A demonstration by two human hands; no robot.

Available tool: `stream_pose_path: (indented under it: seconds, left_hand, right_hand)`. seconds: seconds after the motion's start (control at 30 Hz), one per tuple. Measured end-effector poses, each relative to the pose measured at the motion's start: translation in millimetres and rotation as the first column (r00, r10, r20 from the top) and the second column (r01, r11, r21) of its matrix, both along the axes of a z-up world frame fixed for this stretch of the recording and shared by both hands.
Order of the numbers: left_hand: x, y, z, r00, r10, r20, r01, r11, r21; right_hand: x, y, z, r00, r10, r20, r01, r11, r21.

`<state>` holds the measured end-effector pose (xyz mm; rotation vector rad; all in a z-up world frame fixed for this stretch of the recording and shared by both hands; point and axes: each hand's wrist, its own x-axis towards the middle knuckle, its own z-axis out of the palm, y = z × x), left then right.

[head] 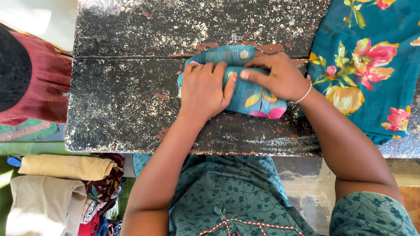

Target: The person folds a teal floral-patterned cloth on a dark table. They smooth the fabric, fold it in half multiple times, and align the edges to create a compact rectangular bundle.

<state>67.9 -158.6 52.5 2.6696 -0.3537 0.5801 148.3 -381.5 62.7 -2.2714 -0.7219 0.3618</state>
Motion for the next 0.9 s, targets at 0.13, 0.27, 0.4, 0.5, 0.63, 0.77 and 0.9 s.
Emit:
stream_pose_path:
  seconds: [0.13, 0.27, 0.4, 0.5, 0.63, 0.77, 0.9]
  left_hand:
    - [17, 0, 2, 0.993, 0.04, -0.114, -0.036, 0.999, 0.033]
    - [28, 6, 0, 0.992, 0.006, -0.122, -0.01, 0.999, -0.035]
    - [-1, 15, -7, 0.994, -0.038, 0.105, 0.042, 0.998, -0.037]
    - [-46, 17, -14, 0.993, -0.048, 0.111, 0.048, 0.999, 0.002]
    - [-97, 27, -5, 0.992, -0.117, -0.044, 0.117, 0.993, -0.017]
    - [-124, 30, 20, 0.979, -0.138, -0.151, 0.151, 0.985, 0.082]
    - [-121, 20, 37, 0.973, -0.151, -0.176, 0.187, 0.959, 0.212]
  right_hand:
    - [25, -12, -35, 0.998, -0.031, -0.059, 0.049, 0.941, 0.334]
    - [50, -25, -54, 0.933, -0.071, -0.354, 0.244, 0.845, 0.475]
    - [59, -30, -51, 0.84, -0.152, -0.521, 0.398, 0.824, 0.403]
    - [52, -25, -50, 0.958, -0.183, -0.221, 0.251, 0.909, 0.333]
    - [33, -12, -50, 0.943, 0.035, 0.332, -0.06, 0.996, 0.065]
    - [16, 1, -51, 0.956, 0.045, 0.29, -0.051, 0.999, 0.013]
    - [12, 6, -42, 0.956, 0.07, 0.286, -0.063, 0.997, -0.035]
